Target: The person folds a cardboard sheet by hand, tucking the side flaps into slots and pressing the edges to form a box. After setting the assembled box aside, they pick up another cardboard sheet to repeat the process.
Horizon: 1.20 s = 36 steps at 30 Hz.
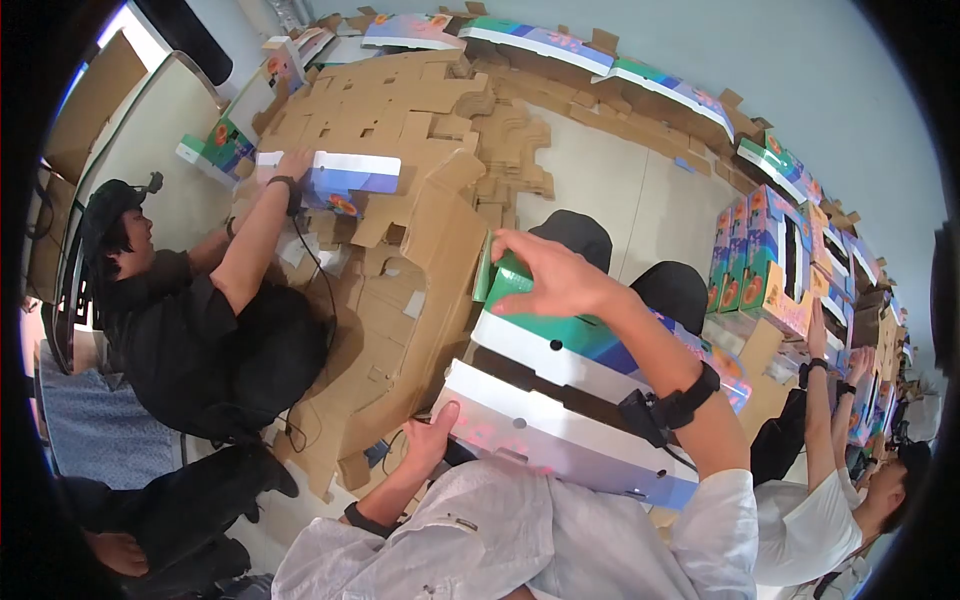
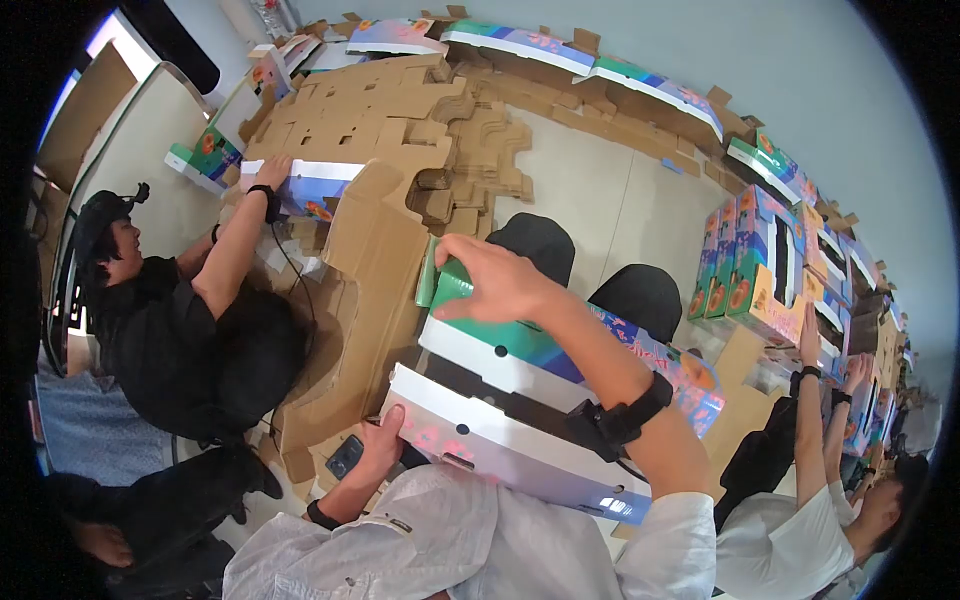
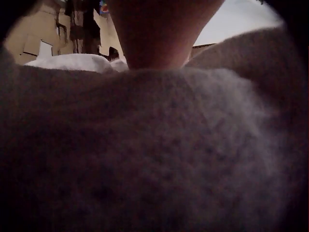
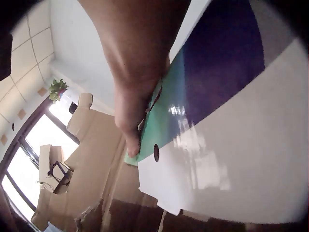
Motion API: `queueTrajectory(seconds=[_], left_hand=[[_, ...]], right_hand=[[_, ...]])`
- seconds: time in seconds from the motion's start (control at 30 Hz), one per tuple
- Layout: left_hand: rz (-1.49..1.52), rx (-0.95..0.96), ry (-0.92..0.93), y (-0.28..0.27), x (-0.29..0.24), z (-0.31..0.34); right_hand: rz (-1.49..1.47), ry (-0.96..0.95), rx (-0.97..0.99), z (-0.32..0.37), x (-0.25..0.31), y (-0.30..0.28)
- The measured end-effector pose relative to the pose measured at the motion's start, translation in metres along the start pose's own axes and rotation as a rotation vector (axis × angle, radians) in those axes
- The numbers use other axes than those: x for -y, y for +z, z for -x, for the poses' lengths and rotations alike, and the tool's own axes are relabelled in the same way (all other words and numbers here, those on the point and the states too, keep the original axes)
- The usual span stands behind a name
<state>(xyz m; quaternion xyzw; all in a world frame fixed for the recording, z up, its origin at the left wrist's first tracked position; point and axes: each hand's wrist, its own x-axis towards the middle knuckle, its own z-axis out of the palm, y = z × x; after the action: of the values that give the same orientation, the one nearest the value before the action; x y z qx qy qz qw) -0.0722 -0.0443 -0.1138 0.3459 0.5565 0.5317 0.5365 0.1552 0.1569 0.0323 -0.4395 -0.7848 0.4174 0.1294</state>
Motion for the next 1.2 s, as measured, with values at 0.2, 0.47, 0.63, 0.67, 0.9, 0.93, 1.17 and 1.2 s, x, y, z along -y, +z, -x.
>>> queueTrajectory(seconds=[0.2, 0.47, 0.63, 0.67, 0.9, 0.93, 1.17, 1.2], left_hand=[[-0.03, 0.029, 0.05, 0.006, -0.018, 0.004], [-0.422, 0.049, 0.339, 0.02, -0.06, 0.001], [-0.124, 0.056, 0.137, 0.008, -0.02, 0.001], [-0.165, 0.078, 0.17, 0.008, -0.023, 0.0], [-0.356, 0.013, 0.68, 0.027, -0.048, -0.008], [-0.3, -0.025, 0.75, 0.028, -0.041, -0.009], [-0.564, 0.394, 1.087, 0.006, -0.064, -0.033], [-0.562, 0.397, 1.086, 0.007, -0.075, -0.035]], right_hand=[[-0.01, -0.217, 0.057, -0.013, -0.021, -0.01], [0.146, -0.24, -0.091, -0.001, -0.013, -0.004], [0.237, -0.288, -0.28, 0.014, 0.008, -0.009], [0.205, -0.115, -0.261, 0.017, 0.013, -0.008], [0.64, -0.067, -0.341, 0.086, 0.035, -0.019], [0.645, -0.062, -0.343, 0.1, 0.036, -0.021], [0.475, -0.061, -0.501, 0.146, -0.001, 0.02], [0.302, -0.068, -0.578, 0.146, -0.009, 0.025]])
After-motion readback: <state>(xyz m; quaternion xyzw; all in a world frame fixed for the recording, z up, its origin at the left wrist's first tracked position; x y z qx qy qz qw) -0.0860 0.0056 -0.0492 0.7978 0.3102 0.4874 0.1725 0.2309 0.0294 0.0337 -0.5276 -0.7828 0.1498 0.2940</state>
